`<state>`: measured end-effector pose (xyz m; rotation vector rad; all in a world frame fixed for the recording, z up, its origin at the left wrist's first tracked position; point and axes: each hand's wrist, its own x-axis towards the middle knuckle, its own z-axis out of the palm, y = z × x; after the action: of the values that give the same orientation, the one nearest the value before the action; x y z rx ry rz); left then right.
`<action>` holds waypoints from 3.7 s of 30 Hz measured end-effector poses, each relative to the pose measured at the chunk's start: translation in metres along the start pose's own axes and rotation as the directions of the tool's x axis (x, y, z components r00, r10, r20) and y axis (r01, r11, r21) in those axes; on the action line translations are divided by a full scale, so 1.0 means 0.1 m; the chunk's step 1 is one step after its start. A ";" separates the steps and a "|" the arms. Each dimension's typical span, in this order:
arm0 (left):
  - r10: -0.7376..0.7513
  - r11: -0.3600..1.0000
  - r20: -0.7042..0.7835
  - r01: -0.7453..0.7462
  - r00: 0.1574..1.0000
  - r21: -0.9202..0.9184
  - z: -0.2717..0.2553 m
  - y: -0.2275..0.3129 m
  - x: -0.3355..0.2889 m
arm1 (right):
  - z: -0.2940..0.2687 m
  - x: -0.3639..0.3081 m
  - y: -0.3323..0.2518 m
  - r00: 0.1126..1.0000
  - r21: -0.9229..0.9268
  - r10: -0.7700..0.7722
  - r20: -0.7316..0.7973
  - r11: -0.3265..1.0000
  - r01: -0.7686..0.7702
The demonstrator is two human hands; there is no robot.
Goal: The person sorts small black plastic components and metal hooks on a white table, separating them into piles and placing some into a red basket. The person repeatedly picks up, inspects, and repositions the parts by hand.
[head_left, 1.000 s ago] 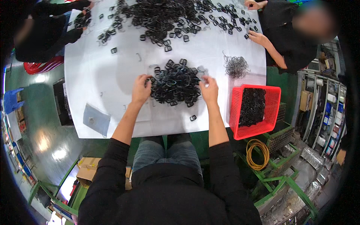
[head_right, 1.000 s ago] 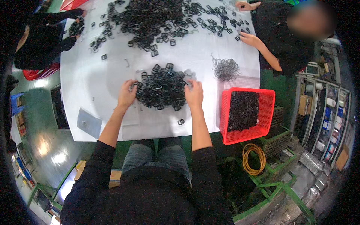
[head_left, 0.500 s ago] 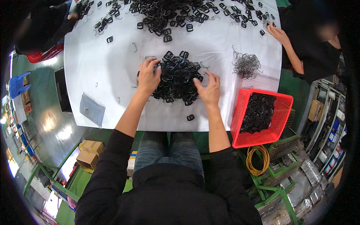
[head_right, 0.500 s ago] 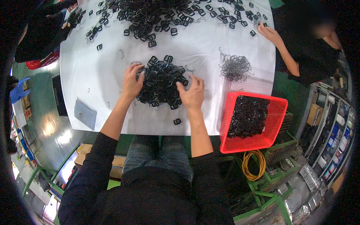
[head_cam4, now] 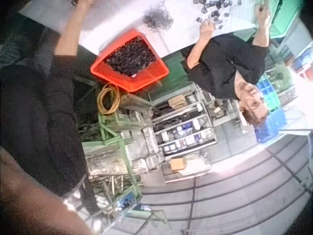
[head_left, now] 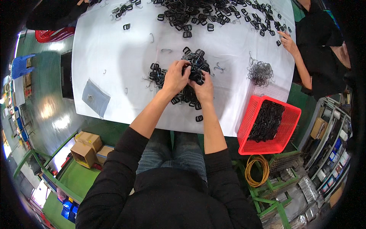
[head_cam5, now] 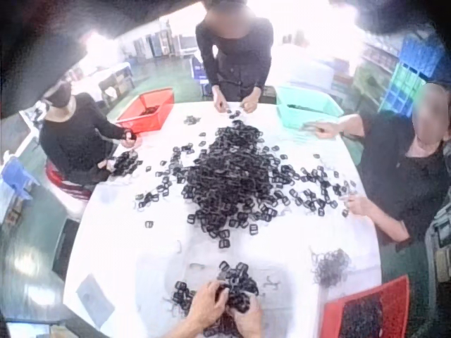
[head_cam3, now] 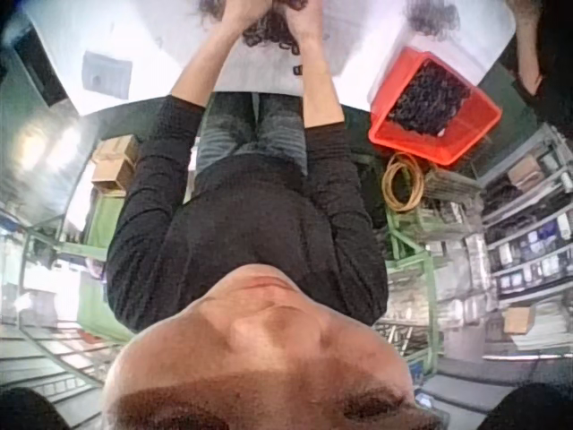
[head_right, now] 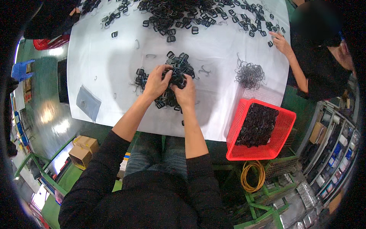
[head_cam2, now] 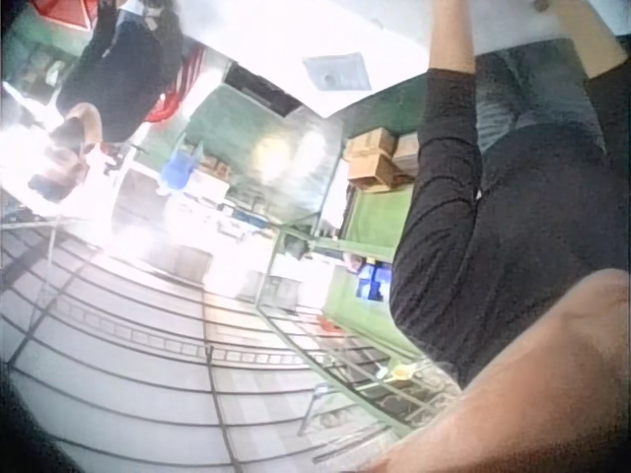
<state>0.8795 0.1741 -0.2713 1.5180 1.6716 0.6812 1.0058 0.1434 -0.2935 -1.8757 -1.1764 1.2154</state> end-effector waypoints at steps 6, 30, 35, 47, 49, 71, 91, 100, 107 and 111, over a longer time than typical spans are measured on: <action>-0.039 0.970 0.067 0.054 0.997 -0.238 -0.14 0.19 -0.24 | -0.38 -0.13 -0.03 0.993 0.041 -0.027 -0.112 0.999 0.032; 0.318 0.845 0.253 -0.394 0.914 0.361 -0.12 -0.34 0.82 | -0.38 0.77 -0.33 0.988 -0.577 -0.154 -0.014 0.808 0.118; 0.377 0.900 0.013 -0.369 0.926 0.232 -0.35 -0.58 0.78 | -0.33 0.67 -0.19 0.996 -0.574 -0.006 0.088 0.817 0.056; 0.355 0.924 -0.363 -0.266 0.861 0.274 -1.79 -1.56 0.83 | -0.51 0.16 -0.09 0.997 -0.007 0.066 -0.044 0.998 -0.066; 0.064 0.996 -0.601 -0.014 0.797 0.089 -1.85 -1.65 0.20 | -0.49 0.14 -0.11 0.997 0.041 0.070 -0.040 0.997 -0.069; 0.089 0.919 -0.493 0.119 0.865 0.375 -1.51 -1.92 1.10 | -0.34 -0.17 -0.10 0.981 -0.035 0.194 -0.006 0.980 -0.195; 0.553 0.711 0.418 -0.669 0.721 0.214 -0.61 -0.72 1.34 | -0.57 -0.46 0.23 0.928 0.350 0.302 -0.219 0.912 -0.215; 0.455 0.698 0.551 -0.664 0.700 0.267 -0.28 -0.56 1.20 | -0.79 -0.71 0.45 0.910 0.627 0.378 -0.170 0.754 -0.196; 0.336 0.842 0.419 -0.468 0.844 0.268 -0.25 -0.54 0.89 | -0.88 -0.44 0.42 0.928 0.163 0.300 -0.221 0.950 -0.268; 0.158 0.918 0.405 -0.285 0.901 0.276 -0.22 -0.47 0.81 | -0.97 -0.41 0.43 0.965 0.475 0.250 -0.076 0.860 -0.185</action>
<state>0.8344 0.2487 -0.3107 1.9612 1.3712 0.2003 1.1028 0.0861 -0.2757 -1.7140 -0.5390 1.3259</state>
